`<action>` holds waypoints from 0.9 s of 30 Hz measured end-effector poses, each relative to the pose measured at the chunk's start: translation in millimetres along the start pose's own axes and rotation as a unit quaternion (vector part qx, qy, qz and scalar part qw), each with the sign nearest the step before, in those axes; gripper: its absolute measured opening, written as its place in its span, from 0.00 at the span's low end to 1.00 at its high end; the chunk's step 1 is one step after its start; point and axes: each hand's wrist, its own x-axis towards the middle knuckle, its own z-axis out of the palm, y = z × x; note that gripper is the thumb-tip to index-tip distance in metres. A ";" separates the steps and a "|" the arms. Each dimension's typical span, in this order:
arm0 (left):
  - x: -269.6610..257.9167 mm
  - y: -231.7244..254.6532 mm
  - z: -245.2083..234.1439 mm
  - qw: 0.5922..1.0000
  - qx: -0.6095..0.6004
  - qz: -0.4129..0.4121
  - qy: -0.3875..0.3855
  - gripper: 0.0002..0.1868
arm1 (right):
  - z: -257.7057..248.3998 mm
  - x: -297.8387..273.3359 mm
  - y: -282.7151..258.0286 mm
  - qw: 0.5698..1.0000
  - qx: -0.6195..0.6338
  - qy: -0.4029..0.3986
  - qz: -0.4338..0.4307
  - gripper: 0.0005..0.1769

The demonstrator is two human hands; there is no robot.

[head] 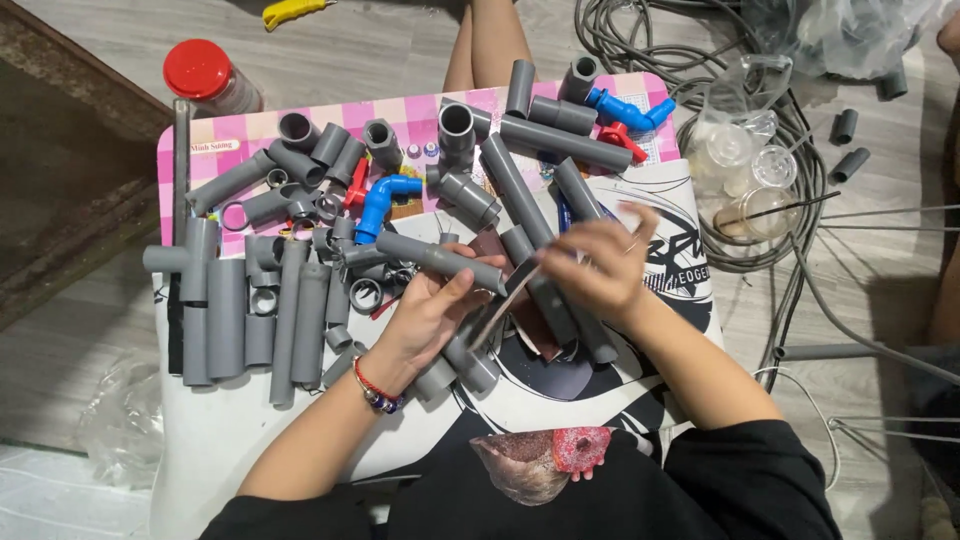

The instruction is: The person is using a metal file to smooth the edges of several PVC pipe segments that have been cut to size.

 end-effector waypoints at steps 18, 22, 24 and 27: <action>-1.7 3.2 0.6 0.999 0.015 -0.035 -0.021 0.14 | -78.9 6.2 43.4 0.964 -0.198 0.043 0.171 0.09; 1.3 0.4 -1.4 0.998 0.022 -0.057 -0.030 0.16 | -164.5 -99.3 56.9 0.955 -0.061 0.042 0.287 0.07; 0.7 -0.9 -6.0 0.998 0.011 -0.063 -0.016 0.16 | -189.6 -202.7 48.5 0.860 -0.255 -0.020 0.442 0.10; 2.8 -4.9 -1.0 0.999 0.023 -0.019 -0.018 0.12 | -184.9 -296.8 -5.9 0.783 -0.309 -0.099 0.531 0.09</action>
